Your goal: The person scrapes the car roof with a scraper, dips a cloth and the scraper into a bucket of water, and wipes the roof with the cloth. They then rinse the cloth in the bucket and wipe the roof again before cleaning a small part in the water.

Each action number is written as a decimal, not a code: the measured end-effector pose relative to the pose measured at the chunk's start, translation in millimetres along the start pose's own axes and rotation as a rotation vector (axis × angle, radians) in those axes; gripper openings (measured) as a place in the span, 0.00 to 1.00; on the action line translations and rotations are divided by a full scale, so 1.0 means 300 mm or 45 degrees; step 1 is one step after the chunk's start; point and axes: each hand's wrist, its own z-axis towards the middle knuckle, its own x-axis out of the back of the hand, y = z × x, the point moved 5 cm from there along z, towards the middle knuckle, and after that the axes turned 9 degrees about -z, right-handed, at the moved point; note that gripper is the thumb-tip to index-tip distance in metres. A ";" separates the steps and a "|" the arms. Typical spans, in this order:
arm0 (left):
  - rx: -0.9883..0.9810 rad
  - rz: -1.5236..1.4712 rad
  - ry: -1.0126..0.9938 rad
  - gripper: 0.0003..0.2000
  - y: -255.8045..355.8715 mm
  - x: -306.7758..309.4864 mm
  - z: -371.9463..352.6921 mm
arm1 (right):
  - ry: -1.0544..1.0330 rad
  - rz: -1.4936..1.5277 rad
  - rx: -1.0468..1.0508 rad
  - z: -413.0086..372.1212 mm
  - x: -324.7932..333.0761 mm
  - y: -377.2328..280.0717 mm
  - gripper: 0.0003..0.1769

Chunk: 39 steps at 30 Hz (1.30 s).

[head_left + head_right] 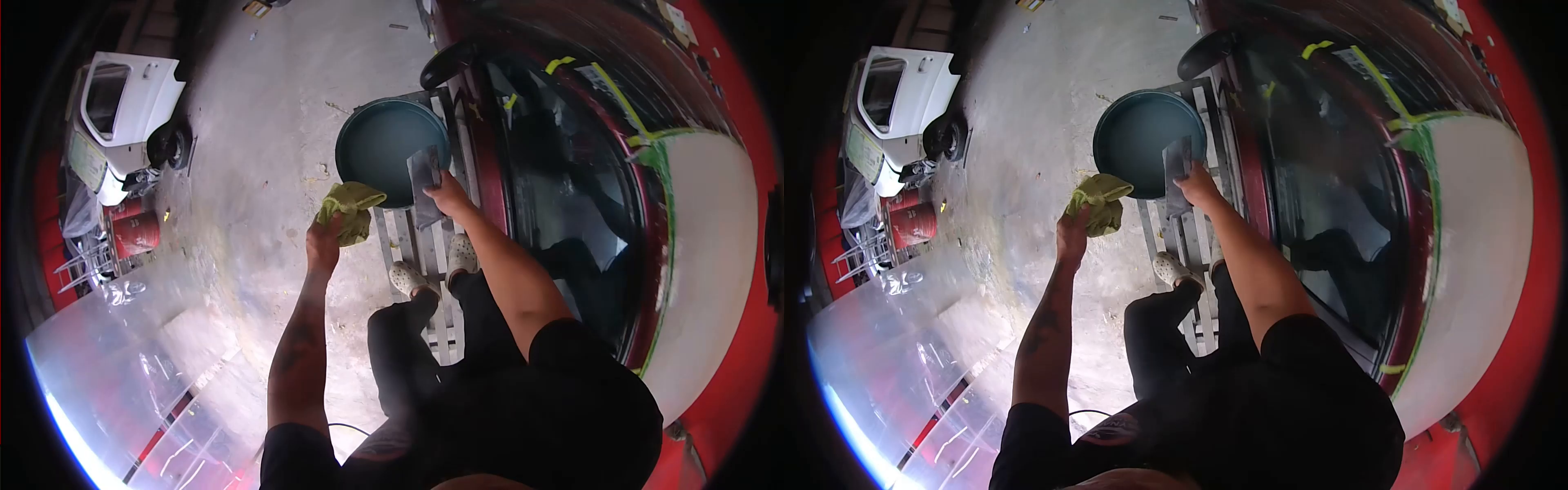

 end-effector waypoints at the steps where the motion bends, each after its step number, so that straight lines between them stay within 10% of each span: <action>1: -0.011 0.016 -0.020 0.20 -0.019 -0.027 0.037 | -0.011 -0.006 0.016 0.092 -0.039 0.029 0.27; 11: -0.318 0.216 -0.015 0.21 -0.173 -0.223 0.453 | 0.075 -0.820 0.009 0.565 -0.266 0.167 0.25; 13: -0.564 0.796 0.046 0.21 -0.169 -0.277 0.499 | -0.060 -1.001 0.142 0.622 -0.316 0.196 0.22; 18: -0.438 1.312 -0.082 0.16 -0.297 -0.482 0.619 | -0.122 -1.295 0.391 0.593 -0.325 0.183 0.14; 20: -0.383 1.434 -0.164 0.18 -0.421 -0.565 0.671 | 0.349 -1.365 0.742 0.574 -0.296 0.115 0.19; 23: -0.320 1.694 -0.462 0.15 -0.477 -0.651 0.685 | 0.091 -1.000 0.659 0.589 -0.317 0.102 0.30; 28: -0.646 1.377 -0.458 0.16 -0.590 -0.664 0.765 | -0.460 -1.035 0.449 0.663 -0.367 0.324 0.29; 35: -0.275 0.598 -0.096 0.17 -0.199 -0.378 0.605 | -0.090 -0.682 0.675 0.482 -0.158 -0.112 0.19; 37: -0.804 0.243 0.162 0.17 -0.148 -0.303 0.565 | -0.040 -0.477 0.683 0.456 -0.117 -0.165 0.18; 39: -0.810 0.202 0.206 0.16 -0.165 -0.260 0.546 | 0.007 -0.275 0.690 0.430 -0.099 -0.200 0.18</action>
